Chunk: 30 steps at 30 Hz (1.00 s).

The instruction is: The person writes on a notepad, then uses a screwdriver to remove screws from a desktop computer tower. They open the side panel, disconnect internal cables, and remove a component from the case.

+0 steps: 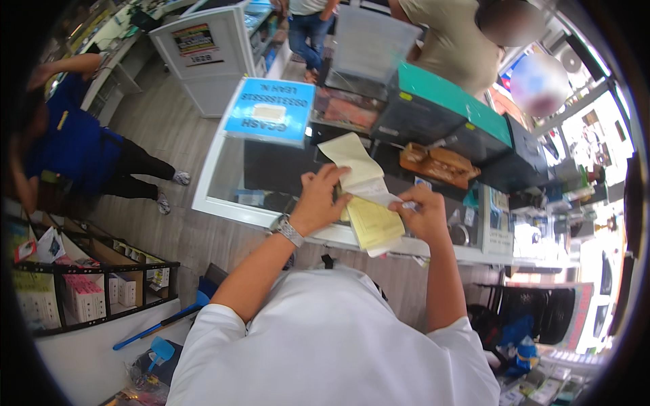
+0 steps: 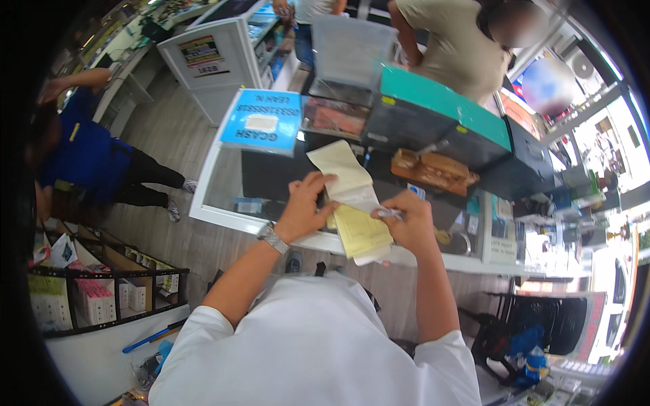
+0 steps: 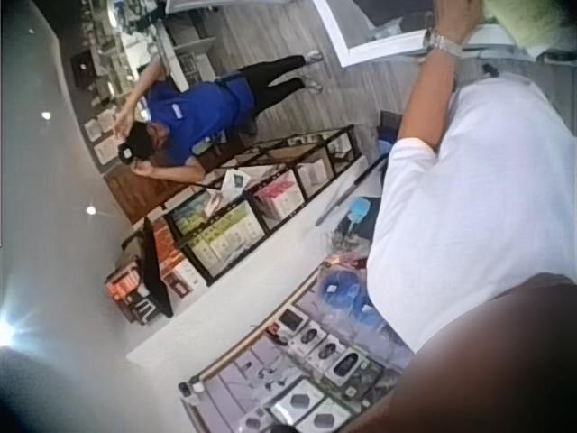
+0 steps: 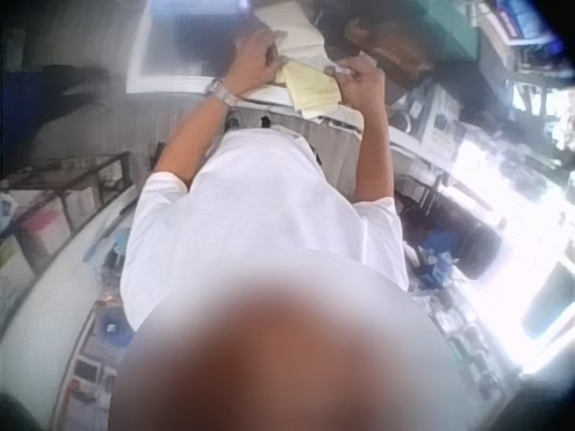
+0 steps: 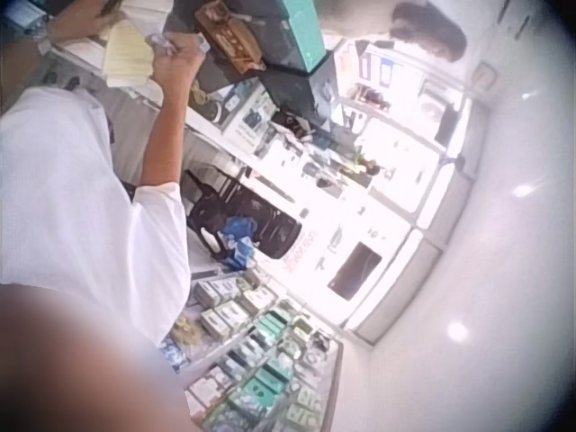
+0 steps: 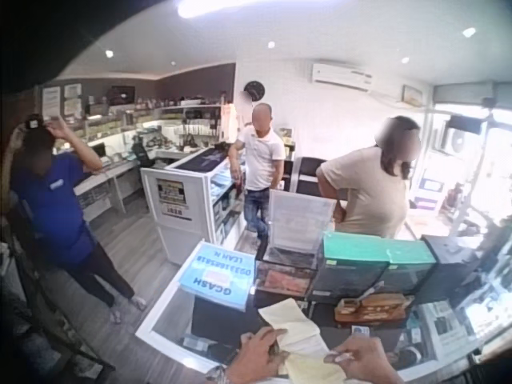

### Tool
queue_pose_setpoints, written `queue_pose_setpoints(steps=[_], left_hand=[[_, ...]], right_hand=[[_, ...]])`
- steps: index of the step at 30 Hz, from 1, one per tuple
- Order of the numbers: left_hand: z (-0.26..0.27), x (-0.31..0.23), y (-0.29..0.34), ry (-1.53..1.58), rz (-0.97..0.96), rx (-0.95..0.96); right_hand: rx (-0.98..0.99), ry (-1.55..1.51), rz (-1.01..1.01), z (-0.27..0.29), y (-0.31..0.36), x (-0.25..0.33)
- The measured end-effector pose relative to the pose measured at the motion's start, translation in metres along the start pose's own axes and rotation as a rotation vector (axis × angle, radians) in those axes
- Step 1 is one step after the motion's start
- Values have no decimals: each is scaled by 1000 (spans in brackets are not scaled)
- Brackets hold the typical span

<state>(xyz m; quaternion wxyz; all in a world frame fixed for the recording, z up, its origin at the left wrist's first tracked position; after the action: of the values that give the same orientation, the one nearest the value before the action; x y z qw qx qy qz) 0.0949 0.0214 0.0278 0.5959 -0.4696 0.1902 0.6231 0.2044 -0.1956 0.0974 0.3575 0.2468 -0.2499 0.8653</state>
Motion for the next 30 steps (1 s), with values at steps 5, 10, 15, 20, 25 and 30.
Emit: queue_pose_setpoints(steps=[5, 10, 15, 20, 25, 30], left_hand=[[7, -11, 1, -126, -4, -70], [12, -34, 12, -281, -52, -119], [13, -42, 17, -388, -25, -131], [19, -40, 19, -405, 15, -189], [17, -48, 20, -457, -105, -199], [13, -34, 13, -428, 57, -42]], right_hand=[[-127, 1, 126, 17, 0, 28], [-181, 68, 123, 20, 8, 41], [-233, 9, 123, 20, 5, 47], [-242, 62, 165, 23, 1, 65], [-233, 46, 169, 20, -1, 75], [-250, 88, 163, 20, -4, 75]])
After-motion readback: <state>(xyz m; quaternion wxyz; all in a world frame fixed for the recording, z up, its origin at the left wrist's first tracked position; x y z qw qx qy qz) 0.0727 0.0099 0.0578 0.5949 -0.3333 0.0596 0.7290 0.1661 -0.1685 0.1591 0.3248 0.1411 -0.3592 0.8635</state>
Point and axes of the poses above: each hand's wrist, its own y-axis away from the middle knuckle, its own z-axis out of the back of the hand, x = y × z, the point moved 10 cm from there along -y, towards the middle knuckle, and after that the axes turned 9 degrees about y, right-handed, at the moved point
